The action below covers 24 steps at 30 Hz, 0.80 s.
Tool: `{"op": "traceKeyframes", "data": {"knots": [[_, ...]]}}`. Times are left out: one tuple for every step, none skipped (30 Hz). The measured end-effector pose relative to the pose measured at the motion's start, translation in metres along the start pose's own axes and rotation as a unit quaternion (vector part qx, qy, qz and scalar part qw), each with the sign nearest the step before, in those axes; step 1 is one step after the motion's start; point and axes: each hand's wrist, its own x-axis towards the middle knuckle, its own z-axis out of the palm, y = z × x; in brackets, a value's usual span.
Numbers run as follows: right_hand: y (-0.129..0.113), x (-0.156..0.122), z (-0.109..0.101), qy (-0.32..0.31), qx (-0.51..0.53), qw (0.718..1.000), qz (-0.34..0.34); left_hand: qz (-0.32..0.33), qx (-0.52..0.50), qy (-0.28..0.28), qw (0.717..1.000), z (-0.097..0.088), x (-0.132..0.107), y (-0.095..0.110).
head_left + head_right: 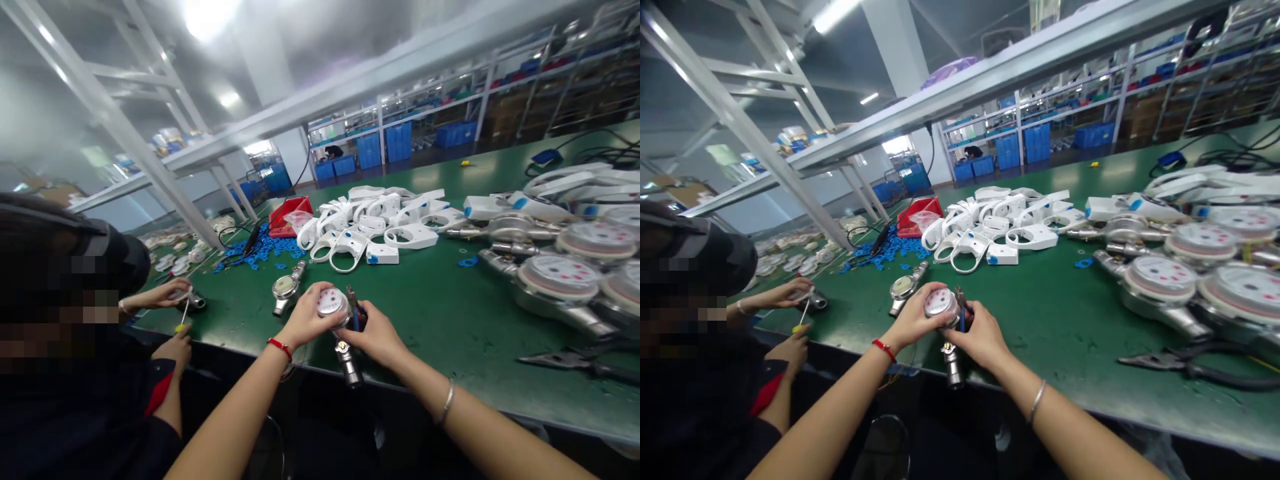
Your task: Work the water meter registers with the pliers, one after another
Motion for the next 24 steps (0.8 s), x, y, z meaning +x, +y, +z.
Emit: {"op": "traceKeyframes", "data": {"knots": [[-0.001,0.003,0.003,0.016,-0.004,1.0,-0.011,0.003,-0.003,0.01,1.0,0.001,0.002,0.0],[-0.001,0.005,0.005,0.03,-0.013,0.999,-0.016,0.003,-0.006,0.025,1.0,0.003,0.003,0.0],[-0.002,0.007,0.008,0.041,-0.026,0.999,-0.015,0.002,-0.01,0.044,0.999,0.005,0.004,-0.001],[-0.001,0.009,0.01,0.049,-0.039,0.998,-0.01,-0.001,-0.013,0.065,0.998,0.006,0.004,-0.003],[-0.001,0.01,0.012,0.053,-0.05,0.997,-0.003,-0.005,-0.015,0.087,0.996,0.008,0.004,-0.004],[-0.001,0.011,0.013,0.055,-0.057,0.997,0.003,-0.01,-0.015,0.106,0.994,0.01,0.004,-0.006],[-0.002,0.011,0.015,0.056,-0.062,0.997,0.005,-0.011,-0.012,0.123,0.992,0.011,0.003,-0.008],[-0.002,0.012,0.016,0.057,-0.065,0.996,0.005,-0.008,-0.006,0.137,0.991,0.011,0.003,-0.009],[-0.003,0.012,0.018,0.059,-0.066,0.996,0.004,0.0,0.002,0.144,0.99,0.011,0.003,-0.01],[-0.004,0.013,0.019,0.061,-0.067,0.996,0.004,0.013,0.007,0.146,0.989,0.01,0.003,-0.011],[-0.005,0.013,0.02,0.065,-0.068,0.996,0.006,0.024,0.006,0.141,0.99,0.009,0.005,-0.011],[-0.005,0.013,0.022,0.07,-0.07,0.995,0.011,0.024,-0.014,0.136,0.99,0.008,0.007,-0.011],[-0.006,0.014,0.024,0.072,-0.071,0.995,0.02,0.013,-0.051,0.136,0.989,0.006,0.009,-0.012],[-0.007,0.015,0.025,0.073,-0.072,0.994,0.029,-0.007,-0.097,0.142,0.985,0.004,0.013,-0.012],[-0.008,0.015,0.027,0.072,-0.076,0.994,0.038,-0.029,-0.144,0.151,0.978,0.002,0.016,-0.012],[-0.008,0.016,0.029,0.069,-0.081,0.993,0.044,-0.048,-0.186,0.164,0.968,-0.001,0.021,-0.013],[-0.008,0.017,0.031,0.066,-0.09,0.993,0.046,-0.058,-0.211,0.176,0.96,-0.005,0.025,-0.014],[-0.007,0.019,0.031,0.063,-0.101,0.992,0.042,-0.057,-0.208,0.186,0.959,-0.01,0.028,-0.014],[-0.006,0.021,0.03,0.063,-0.113,0.991,0.035,-0.049,-0.186,0.191,0.963,-0.015,0.031,-0.014],[-0.004,0.023,0.027,0.062,-0.125,0.99,0.027,-0.039,-0.161,0.195,0.967,-0.02,0.033,-0.014],[-0.001,0.026,0.023,0.059,-0.136,0.989,0.021,-0.03,-0.144,0.197,0.969,-0.025,0.033,-0.014],[0.003,0.03,0.017,0.057,-0.147,0.987,0.015,-0.026,-0.146,0.2,0.969,-0.029,0.032,-0.014],[0.006,0.033,0.01,0.055,-0.158,0.986,0.01,-0.033,-0.18,0.207,0.961,-0.031,0.03,-0.013],[0.01,0.037,0.002,0.052,-0.17,0.984,0.007,-0.05,-0.239,0.22,0.944,-0.033,0.027,-0.012]]}}
